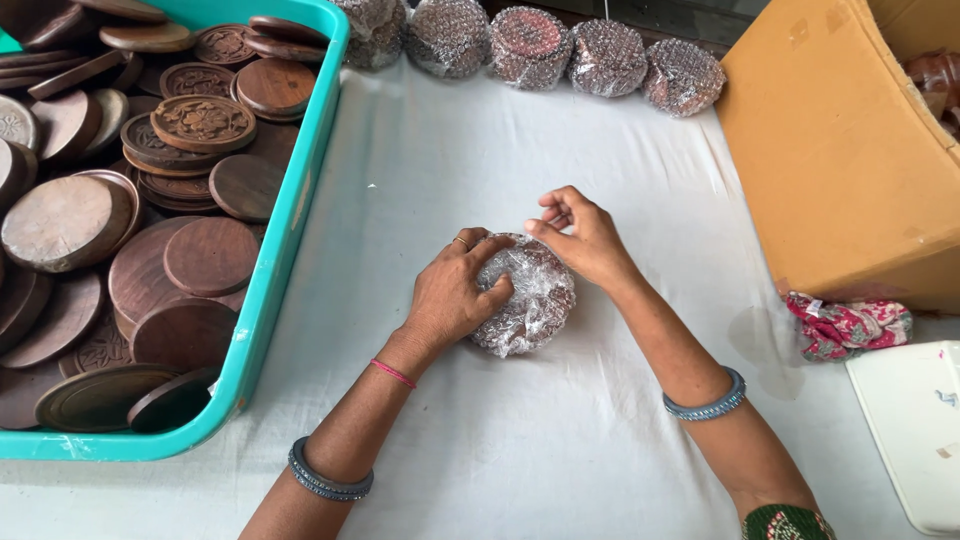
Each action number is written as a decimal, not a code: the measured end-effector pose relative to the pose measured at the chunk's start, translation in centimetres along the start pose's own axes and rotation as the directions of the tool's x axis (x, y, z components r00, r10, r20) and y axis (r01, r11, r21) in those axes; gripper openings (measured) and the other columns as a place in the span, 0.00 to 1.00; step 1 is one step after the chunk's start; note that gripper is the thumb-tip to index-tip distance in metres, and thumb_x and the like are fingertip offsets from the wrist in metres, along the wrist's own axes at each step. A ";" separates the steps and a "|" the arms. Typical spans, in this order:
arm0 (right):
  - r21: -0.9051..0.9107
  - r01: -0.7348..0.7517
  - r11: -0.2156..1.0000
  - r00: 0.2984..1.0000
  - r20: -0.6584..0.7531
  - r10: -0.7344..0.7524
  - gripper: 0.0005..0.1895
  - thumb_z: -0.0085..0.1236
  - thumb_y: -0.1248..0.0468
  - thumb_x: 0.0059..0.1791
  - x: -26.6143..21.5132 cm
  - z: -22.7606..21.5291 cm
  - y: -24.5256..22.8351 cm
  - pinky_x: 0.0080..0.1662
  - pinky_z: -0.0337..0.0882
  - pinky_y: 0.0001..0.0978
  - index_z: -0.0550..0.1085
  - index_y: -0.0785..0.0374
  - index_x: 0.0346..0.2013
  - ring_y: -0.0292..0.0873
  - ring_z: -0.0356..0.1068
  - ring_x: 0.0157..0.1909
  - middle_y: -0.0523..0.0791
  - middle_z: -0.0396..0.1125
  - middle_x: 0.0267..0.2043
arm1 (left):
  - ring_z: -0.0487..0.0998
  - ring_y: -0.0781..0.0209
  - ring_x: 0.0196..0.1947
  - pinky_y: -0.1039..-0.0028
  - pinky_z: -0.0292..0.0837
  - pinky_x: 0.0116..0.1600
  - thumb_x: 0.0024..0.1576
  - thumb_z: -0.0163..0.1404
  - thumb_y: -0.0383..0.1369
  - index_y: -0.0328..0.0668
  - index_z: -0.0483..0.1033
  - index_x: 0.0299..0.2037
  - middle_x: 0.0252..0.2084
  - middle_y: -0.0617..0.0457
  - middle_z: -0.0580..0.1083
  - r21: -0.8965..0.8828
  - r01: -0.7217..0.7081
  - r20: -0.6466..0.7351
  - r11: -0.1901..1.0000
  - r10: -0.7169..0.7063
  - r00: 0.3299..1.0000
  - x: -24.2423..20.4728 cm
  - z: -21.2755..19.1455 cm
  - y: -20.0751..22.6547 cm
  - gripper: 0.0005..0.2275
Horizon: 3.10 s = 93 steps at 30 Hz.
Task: Wrapping wooden discs in bubble wrap and securing them with tape at a workshop station.
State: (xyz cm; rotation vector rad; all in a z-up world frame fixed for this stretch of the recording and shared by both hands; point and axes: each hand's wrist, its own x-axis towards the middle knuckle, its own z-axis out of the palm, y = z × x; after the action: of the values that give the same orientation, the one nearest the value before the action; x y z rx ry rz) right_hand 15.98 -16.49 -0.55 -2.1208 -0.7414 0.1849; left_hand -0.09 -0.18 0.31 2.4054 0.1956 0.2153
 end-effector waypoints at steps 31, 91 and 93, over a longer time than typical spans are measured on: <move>0.169 0.011 0.986 0.998 0.062 -0.022 0.36 0.64 0.54 0.48 -4.0 2.6 2.0 0.57 0.72 0.36 0.64 0.64 0.65 0.43 0.65 0.62 0.50 0.62 0.62 | 0.74 0.46 0.60 0.57 0.72 0.62 0.56 0.50 0.44 0.43 0.61 0.69 0.63 0.43 0.69 -0.160 -0.075 -0.084 0.984 0.062 0.995 0.4 1.4 -2.0 0.30; 0.678 -0.043 0.734 0.980 0.171 -0.101 0.37 0.68 0.56 0.45 -8.2 -1.5 2.4 0.62 0.73 0.46 0.67 0.74 0.63 0.48 0.70 0.60 0.54 0.70 0.55 | 0.81 0.42 0.54 0.54 0.77 0.60 0.49 0.58 0.49 0.29 0.66 0.64 0.50 0.30 0.77 -0.617 0.184 0.137 0.765 -0.126 0.983 -0.6 -0.6 -1.9 0.37; 0.652 -0.043 0.757 0.983 0.161 -0.083 0.36 0.67 0.56 0.45 -8.3 -1.4 2.2 0.62 0.73 0.45 0.67 0.73 0.62 0.47 0.70 0.60 0.54 0.69 0.55 | 0.80 0.41 0.55 0.53 0.78 0.60 0.49 0.58 0.50 0.30 0.66 0.64 0.50 0.30 0.77 -0.600 0.194 0.138 0.776 -0.139 0.981 -0.6 -0.6 -1.8 0.37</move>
State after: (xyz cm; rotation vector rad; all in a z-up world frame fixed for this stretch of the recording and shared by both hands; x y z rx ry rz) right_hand 10.73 -23.18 -2.45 -1.4264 -0.6744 0.5522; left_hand -0.96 1.43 -0.57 1.7281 0.2538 0.0725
